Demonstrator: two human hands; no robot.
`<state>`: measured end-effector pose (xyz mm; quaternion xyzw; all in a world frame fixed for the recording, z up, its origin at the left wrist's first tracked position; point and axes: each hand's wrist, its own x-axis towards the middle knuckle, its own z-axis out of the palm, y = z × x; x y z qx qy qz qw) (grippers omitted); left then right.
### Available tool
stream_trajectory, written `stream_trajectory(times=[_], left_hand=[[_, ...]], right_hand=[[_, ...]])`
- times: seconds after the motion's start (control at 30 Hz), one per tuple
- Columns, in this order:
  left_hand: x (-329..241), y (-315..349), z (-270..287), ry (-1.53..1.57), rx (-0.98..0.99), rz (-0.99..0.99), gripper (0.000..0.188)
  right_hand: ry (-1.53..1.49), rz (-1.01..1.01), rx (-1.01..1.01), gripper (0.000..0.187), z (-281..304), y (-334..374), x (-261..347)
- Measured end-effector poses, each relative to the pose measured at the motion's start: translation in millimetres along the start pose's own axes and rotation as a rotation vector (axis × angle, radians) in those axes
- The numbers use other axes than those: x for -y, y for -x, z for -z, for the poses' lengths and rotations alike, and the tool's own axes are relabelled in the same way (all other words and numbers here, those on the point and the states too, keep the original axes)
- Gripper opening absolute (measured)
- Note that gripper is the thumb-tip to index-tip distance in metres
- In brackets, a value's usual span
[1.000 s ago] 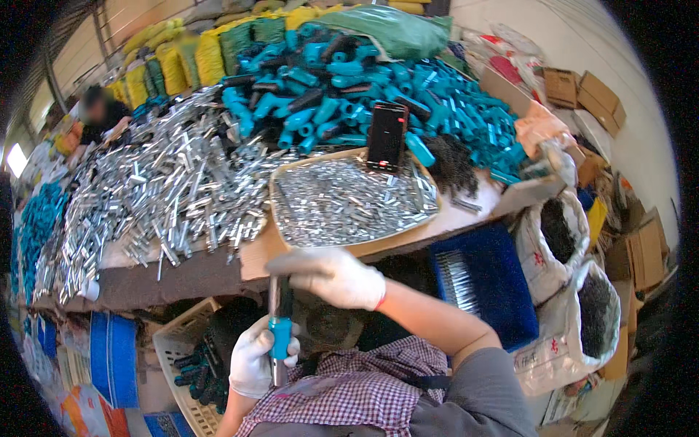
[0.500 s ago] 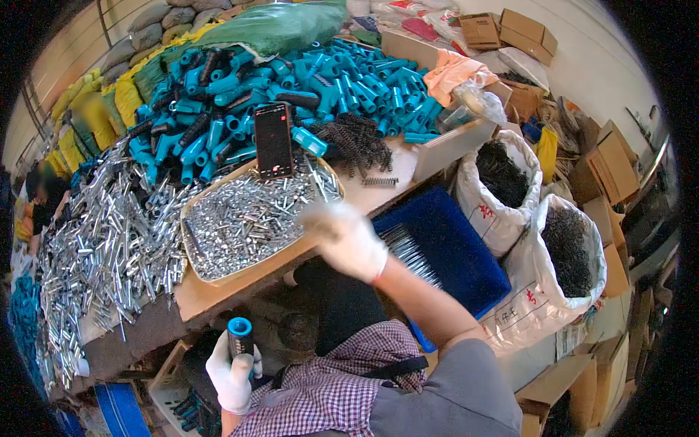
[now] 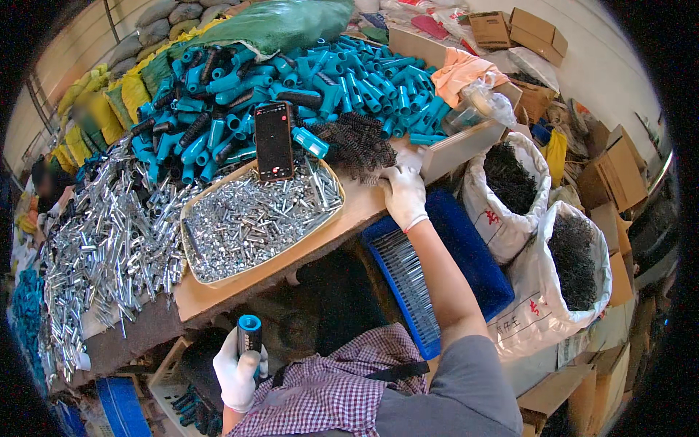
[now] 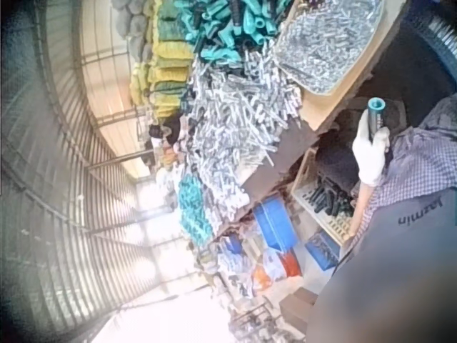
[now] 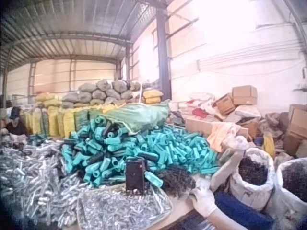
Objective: Manually assembling teal and silver tool components on a factory workbench.
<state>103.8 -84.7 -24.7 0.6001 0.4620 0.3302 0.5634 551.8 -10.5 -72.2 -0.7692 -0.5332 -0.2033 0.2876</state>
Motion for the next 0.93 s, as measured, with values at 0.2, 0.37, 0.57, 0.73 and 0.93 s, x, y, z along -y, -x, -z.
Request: stream_trajectory(times=[0.2, 0.37, 0.57, 0.73, 0.93], left_hand=[[-2, 1, 4, 0.0, -0.005, 0.024, 0.055], [-7, 1, 8, -0.002, -0.065, 0.035, 0.053], [-11, -10, 31, -0.114, -0.045, 0.088, 0.058], [-17, -2, 66, -0.345, -0.158, -0.153, 0.06], [-18, -1, 92, -0.417, -0.108, -0.174, 0.061]], right_hand=[[-0.296, 0.053, -0.179, 0.016, -4, 7, -5], [-0.842, -0.252, -0.163, 0.022, 36, 24, 91], [-1.193, 0.427, 0.652, 0.012, 89, 63, 211], [-1.195, 0.458, 0.588, 0.01, 86, 57, 254], [-1.084, 0.576, 0.669, 0.012, 80, 43, 292]])
